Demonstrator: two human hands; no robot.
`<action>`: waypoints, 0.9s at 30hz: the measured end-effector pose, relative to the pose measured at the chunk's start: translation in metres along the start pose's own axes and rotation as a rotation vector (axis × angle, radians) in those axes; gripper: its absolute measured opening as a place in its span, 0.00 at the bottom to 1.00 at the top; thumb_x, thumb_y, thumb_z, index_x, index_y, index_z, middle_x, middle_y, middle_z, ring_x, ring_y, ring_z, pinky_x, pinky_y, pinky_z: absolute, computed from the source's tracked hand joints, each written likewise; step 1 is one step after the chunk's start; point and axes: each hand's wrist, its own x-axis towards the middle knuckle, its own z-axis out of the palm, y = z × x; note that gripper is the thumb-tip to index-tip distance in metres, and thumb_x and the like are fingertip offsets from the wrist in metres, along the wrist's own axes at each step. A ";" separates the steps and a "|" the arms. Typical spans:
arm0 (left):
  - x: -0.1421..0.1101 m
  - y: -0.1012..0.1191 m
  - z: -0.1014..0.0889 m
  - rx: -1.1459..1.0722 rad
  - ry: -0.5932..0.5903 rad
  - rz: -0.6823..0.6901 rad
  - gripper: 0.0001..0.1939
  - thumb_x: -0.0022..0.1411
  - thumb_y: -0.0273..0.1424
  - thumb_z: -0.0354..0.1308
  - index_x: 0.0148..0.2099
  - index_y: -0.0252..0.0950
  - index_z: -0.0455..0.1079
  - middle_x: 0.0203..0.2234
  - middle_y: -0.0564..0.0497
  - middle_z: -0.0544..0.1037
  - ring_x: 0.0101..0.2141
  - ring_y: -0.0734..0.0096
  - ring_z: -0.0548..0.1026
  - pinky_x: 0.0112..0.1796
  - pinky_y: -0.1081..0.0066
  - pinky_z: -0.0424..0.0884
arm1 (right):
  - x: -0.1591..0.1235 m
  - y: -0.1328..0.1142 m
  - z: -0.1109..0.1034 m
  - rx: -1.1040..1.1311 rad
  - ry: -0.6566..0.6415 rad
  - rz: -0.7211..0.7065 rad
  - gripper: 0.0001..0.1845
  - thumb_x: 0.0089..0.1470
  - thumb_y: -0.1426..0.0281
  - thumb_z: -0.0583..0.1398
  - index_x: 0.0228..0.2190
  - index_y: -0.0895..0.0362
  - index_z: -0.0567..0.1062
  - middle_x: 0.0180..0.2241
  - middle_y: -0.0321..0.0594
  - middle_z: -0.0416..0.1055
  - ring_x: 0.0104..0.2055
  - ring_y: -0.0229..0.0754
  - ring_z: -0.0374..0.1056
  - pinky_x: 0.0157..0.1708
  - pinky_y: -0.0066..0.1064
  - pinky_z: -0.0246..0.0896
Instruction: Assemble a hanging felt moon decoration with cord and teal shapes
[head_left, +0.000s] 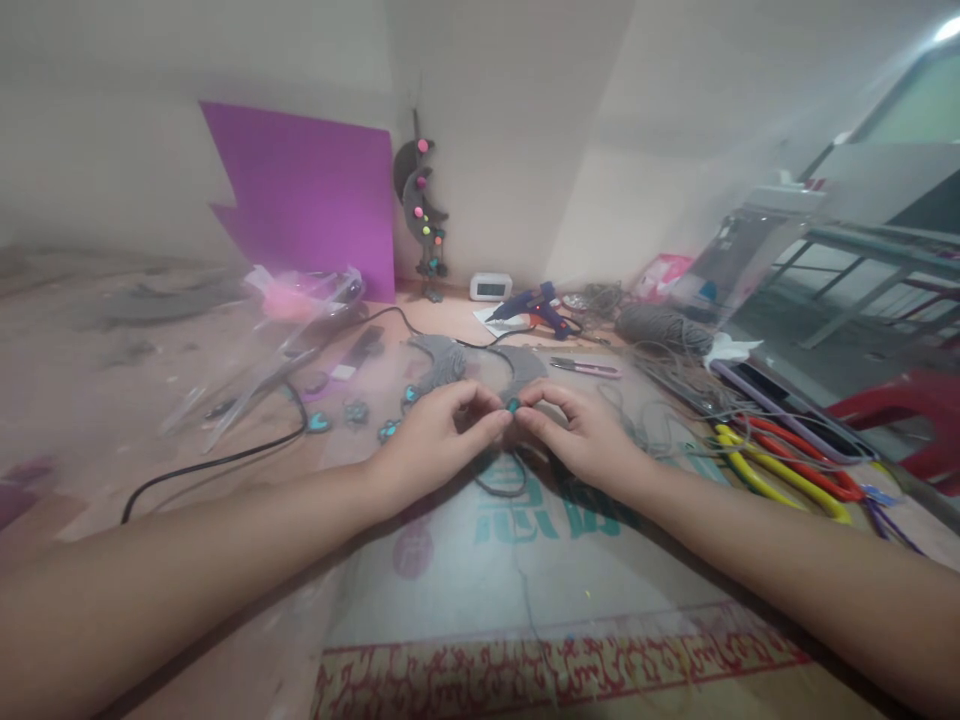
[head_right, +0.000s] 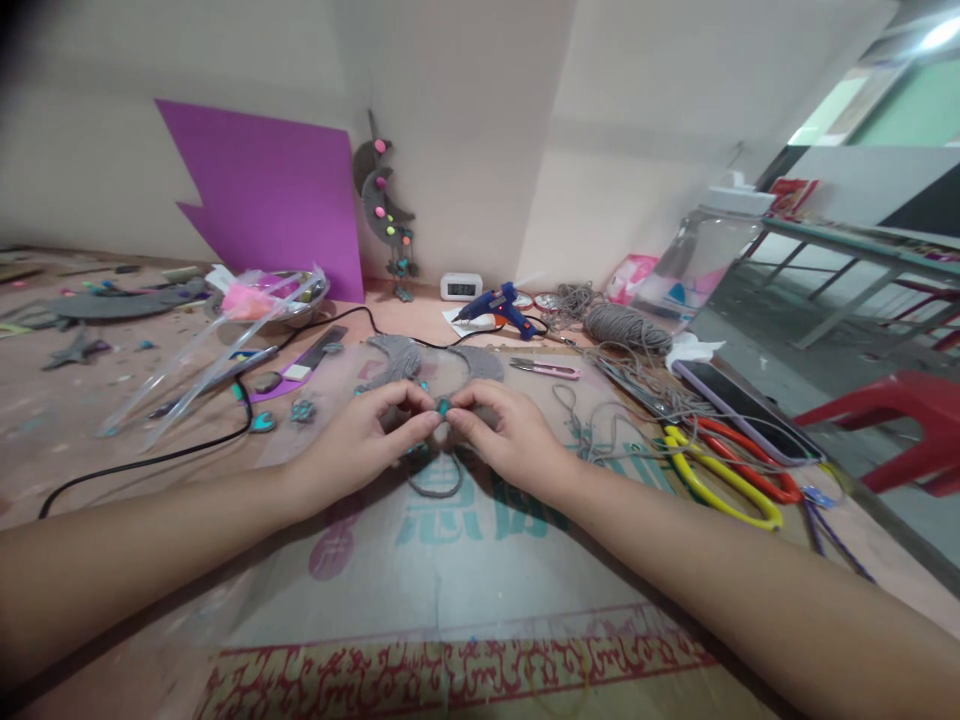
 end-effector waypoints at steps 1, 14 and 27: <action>0.000 0.000 0.000 0.000 -0.007 -0.001 0.10 0.66 0.36 0.55 0.36 0.36 0.70 0.31 0.52 0.77 0.33 0.71 0.73 0.37 0.69 0.68 | 0.000 0.000 0.000 -0.001 -0.003 0.005 0.07 0.60 0.67 0.58 0.30 0.55 0.73 0.32 0.38 0.76 0.36 0.41 0.72 0.39 0.32 0.66; 0.002 -0.004 0.000 -0.054 0.063 -0.048 0.12 0.67 0.39 0.55 0.34 0.36 0.68 0.28 0.53 0.73 0.33 0.71 0.72 0.36 0.70 0.67 | 0.000 0.000 -0.001 0.074 -0.022 0.090 0.14 0.64 0.61 0.55 0.34 0.55 0.75 0.32 0.38 0.76 0.36 0.41 0.72 0.39 0.32 0.67; 0.004 -0.011 -0.004 -0.145 0.249 0.039 0.15 0.68 0.42 0.54 0.49 0.37 0.68 0.43 0.49 0.75 0.44 0.68 0.72 0.46 0.69 0.68 | -0.001 0.004 0.000 0.199 0.097 0.245 0.11 0.60 0.59 0.59 0.32 0.55 0.72 0.29 0.35 0.74 0.32 0.40 0.70 0.35 0.31 0.67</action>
